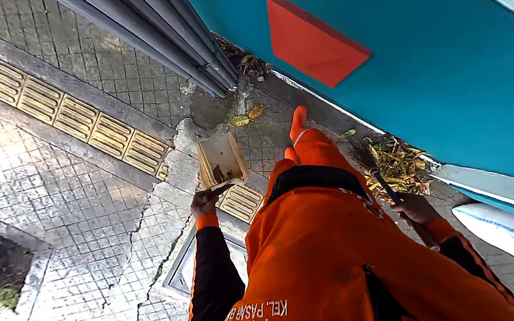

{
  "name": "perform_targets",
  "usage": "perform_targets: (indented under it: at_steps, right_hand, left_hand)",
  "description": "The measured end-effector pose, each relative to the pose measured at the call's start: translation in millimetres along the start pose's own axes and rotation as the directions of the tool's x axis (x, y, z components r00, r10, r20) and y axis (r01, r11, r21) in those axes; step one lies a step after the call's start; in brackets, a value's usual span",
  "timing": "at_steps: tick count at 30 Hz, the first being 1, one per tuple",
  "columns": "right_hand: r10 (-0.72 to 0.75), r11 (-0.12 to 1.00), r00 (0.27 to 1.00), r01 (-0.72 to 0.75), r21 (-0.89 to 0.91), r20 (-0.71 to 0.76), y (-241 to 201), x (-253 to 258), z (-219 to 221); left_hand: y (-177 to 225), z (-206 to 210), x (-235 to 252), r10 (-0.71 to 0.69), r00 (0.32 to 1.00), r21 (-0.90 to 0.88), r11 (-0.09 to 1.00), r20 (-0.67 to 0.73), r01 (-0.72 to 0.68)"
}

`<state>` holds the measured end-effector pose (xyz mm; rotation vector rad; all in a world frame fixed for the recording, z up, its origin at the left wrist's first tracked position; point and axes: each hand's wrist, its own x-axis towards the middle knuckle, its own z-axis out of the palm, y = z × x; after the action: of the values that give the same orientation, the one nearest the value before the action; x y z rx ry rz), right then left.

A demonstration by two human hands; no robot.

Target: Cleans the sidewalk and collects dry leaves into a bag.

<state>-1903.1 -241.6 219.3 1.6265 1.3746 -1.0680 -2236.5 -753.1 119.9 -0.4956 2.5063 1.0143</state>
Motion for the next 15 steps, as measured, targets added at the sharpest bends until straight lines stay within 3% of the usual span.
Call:
perform_targets:
  at_steps: [3,7,11,13,15]
  right_hand:
    - [-0.146,0.978,0.984,0.158,-0.136,0.098,-47,-38,-5]
    - [-0.331,0.878,0.871,0.425,-0.220,0.363,-143,-34,30]
    - [-0.413,0.842,0.733,0.534,-0.080,0.541,-237,58,159]
    - [-0.434,0.848,0.719,0.529,-0.022,0.543,-274,129,237]
    - [-0.404,0.889,0.762,0.457,0.021,0.507,-291,166,265]
  left_hand:
    - [-22,-15,-37,-0.025,1.000,-0.045,0.999,0.014,0.026]
    - [-43,-34,-89,-0.146,0.989,-0.125,0.982,-0.004,0.144]
    - [-67,-49,-131,-0.328,0.943,-0.118,0.940,-0.053,0.320]
    - [-79,-55,-154,-0.377,0.923,-0.126,0.921,-0.068,0.367]
    - [-77,-61,-177,-0.426,0.900,-0.110,0.903,-0.090,0.416]
